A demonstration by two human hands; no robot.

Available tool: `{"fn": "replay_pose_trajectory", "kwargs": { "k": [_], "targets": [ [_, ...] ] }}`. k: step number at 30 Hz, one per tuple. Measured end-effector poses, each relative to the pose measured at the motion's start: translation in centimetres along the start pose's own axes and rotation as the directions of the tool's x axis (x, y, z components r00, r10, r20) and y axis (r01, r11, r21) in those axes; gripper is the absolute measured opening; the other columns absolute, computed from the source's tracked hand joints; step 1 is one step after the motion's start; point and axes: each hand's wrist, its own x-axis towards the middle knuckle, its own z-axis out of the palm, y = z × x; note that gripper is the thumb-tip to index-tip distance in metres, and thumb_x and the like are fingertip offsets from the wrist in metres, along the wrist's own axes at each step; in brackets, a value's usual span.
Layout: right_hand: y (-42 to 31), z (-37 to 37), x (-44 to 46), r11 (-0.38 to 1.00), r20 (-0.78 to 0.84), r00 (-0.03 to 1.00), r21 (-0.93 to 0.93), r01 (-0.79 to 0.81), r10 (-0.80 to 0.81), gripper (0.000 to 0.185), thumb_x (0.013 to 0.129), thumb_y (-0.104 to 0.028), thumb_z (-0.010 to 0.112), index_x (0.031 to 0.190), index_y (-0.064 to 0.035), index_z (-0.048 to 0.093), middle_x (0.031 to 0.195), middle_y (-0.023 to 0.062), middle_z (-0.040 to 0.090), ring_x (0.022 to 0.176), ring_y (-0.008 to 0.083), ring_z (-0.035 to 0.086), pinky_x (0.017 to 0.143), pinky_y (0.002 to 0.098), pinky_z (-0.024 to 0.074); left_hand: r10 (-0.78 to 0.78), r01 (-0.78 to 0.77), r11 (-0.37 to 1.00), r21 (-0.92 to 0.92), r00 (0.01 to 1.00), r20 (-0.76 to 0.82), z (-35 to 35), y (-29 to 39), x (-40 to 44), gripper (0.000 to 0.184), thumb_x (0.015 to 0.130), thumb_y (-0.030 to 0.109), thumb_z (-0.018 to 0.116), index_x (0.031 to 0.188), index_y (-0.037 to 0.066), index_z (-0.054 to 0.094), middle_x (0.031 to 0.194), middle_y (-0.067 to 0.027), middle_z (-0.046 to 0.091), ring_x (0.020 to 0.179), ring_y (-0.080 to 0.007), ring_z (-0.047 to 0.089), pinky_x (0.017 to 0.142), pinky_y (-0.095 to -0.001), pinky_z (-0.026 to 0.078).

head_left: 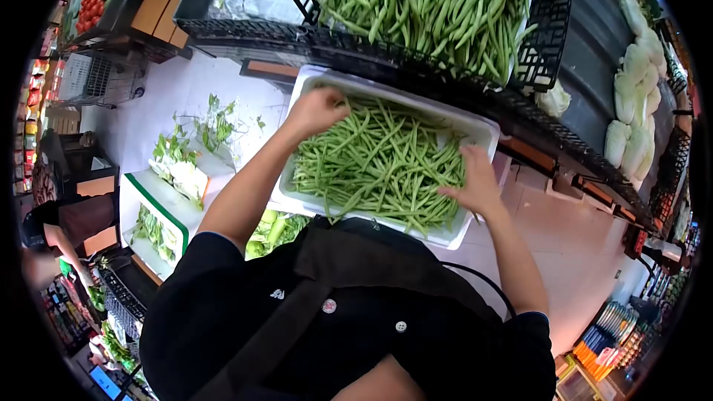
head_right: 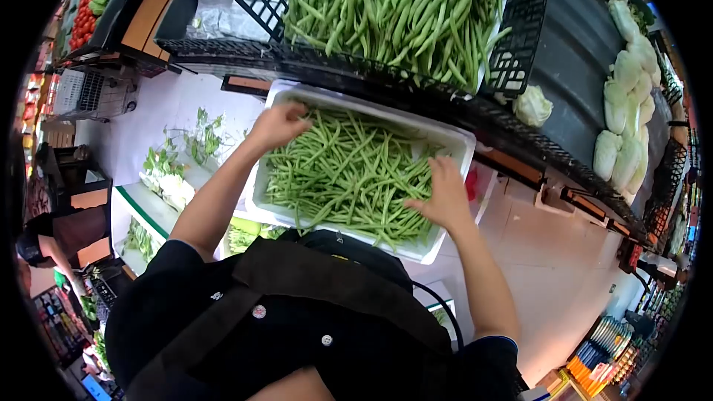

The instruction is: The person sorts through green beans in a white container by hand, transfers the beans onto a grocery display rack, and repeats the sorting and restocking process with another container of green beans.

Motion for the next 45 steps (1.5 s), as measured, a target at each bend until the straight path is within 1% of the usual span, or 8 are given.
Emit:
{"fn": "replay_pose_trajectory", "kwargs": {
  "k": [3,6,11,14,21,33,40,45],
  "targets": [
    [-1.5,4.1,-2.2,0.981,0.419,0.906,-0.194,0.027,0.058,0.121,0.052,-0.058,0.076,0.139,0.0025,0.016,0.144,0.0235,0.014,0.136,0.0370,0.006,0.110,0.0502,0.0040,-0.201,0.015,0.901,0.433,0.900,0.388,3.6,-4.0,-4.2,0.095,0.065,0.046,0.074,0.138,0.007,0.028,0.134,-0.0218,0.039,0.121,-0.0346,0.042,0.098,-0.0390,0.039],
    [-2.1,8.6,-3.4,0.975,0.511,0.854,-0.221,0.024,0.095,0.118,0.058,-0.057,0.072,0.139,0.0034,0.011,0.144,0.0224,0.017,0.136,0.0365,0.008,0.109,0.0529,0.0019,-0.151,-0.180,0.869,0.460,0.789,0.595,7.8,-4.7,-8.0,0.124,0.054,0.058,0.076,0.144,0.020,0.001,0.147,-0.0240,0.004,0.135,-0.0428,0.007,0.103,-0.0595,0.021],
    [-2.8,6.8,-0.2,0.932,0.535,0.810,0.107,-0.345,0.238,0.099,0.061,-0.032,0.067,0.139,0.0014,0.015,0.142,0.0229,0.021,0.135,0.0335,0.015,0.109,0.0532,0.0044,-0.063,-0.200,0.768,0.608,0.922,0.383,9.4,-3.0,-8.4,0.119,0.054,0.059,0.073,0.144,0.016,0.008,0.147,-0.0239,0.006,0.134,-0.0461,0.003,0.105,-0.0616,0.008],
    [-4.4,4.3,1.2,0.962,0.368,0.893,-0.017,-0.274,0.261,0.097,0.062,-0.032,0.065,0.139,0.0026,0.017,0.141,0.0226,0.022,0.135,0.0334,0.016,0.109,0.0529,0.0049,0.169,-0.272,0.337,0.901,0.959,0.226,8.4,-3.7,-6.9,0.112,0.058,0.056,0.070,0.143,0.009,0.014,0.145,-0.0255,0.010,0.135,-0.0444,0.005,0.105,-0.0612,0.005],
    [-9.7,9.0,4.8,0.919,0.526,0.782,-0.367,-0.147,0.335,0.136,0.049,-0.072,0.069,0.141,0.0031,0.002,0.143,0.0316,0.008,0.134,0.0435,0.008,0.107,0.0536,0.0032,0.022,-0.468,0.494,0.733,0.849,0.527,12.7,-1.5,-5.5,0.129,0.053,0.057,0.075,0.142,0.000,0.001,0.144,-0.0290,0.011,0.135,-0.0435,0.006,0.105,-0.0597,0.006],
    [-9.7,10.1,7.6,0.818,0.446,0.696,-0.427,-0.386,0.562,0.139,0.047,-0.070,0.071,0.140,0.0057,0.000,0.140,0.0313,0.019,0.130,0.0328,0.030,0.107,0.0412,0.0161,0.116,-0.468,0.609,0.640,0.851,0.511,14.3,-2.7,-5.3,0.129,0.050,0.050,0.077,0.142,0.003,0.001,0.141,-0.0301,0.016,0.133,-0.0421,0.016,0.103,-0.0596,0.012],
    [-5.1,10.3,7.2,0.775,0.642,0.550,-0.112,-0.621,0.534,0.119,0.056,-0.065,0.066,0.139,0.0041,0.014,0.134,0.0270,0.032,0.119,0.0323,0.043,0.104,0.0394,0.0209,0.199,-0.479,0.782,0.399,0.799,0.568,13.8,-2.9,-6.7,0.106,0.064,0.040,0.070,0.143,0.005,0.008,0.136,-0.0307,0.026,0.128,-0.0391,0.026,0.101,-0.0565,0.018],
    [-7.4,12.2,6.5,0.851,0.402,0.750,-0.246,-0.464,0.526,0.113,0.058,-0.059,0.072,0.137,0.0019,0.020,0.133,0.0256,0.034,0.114,0.0367,0.047,0.102,0.0416,0.0293,0.435,-0.547,0.571,0.612,0.834,0.340,16.6,-5.0,-6.7,0.096,0.068,0.026,0.063,0.143,0.007,0.008,0.114,-0.0278,0.044,0.110,-0.0359,0.043,0.097,-0.0468,0.027]
  ]
}}
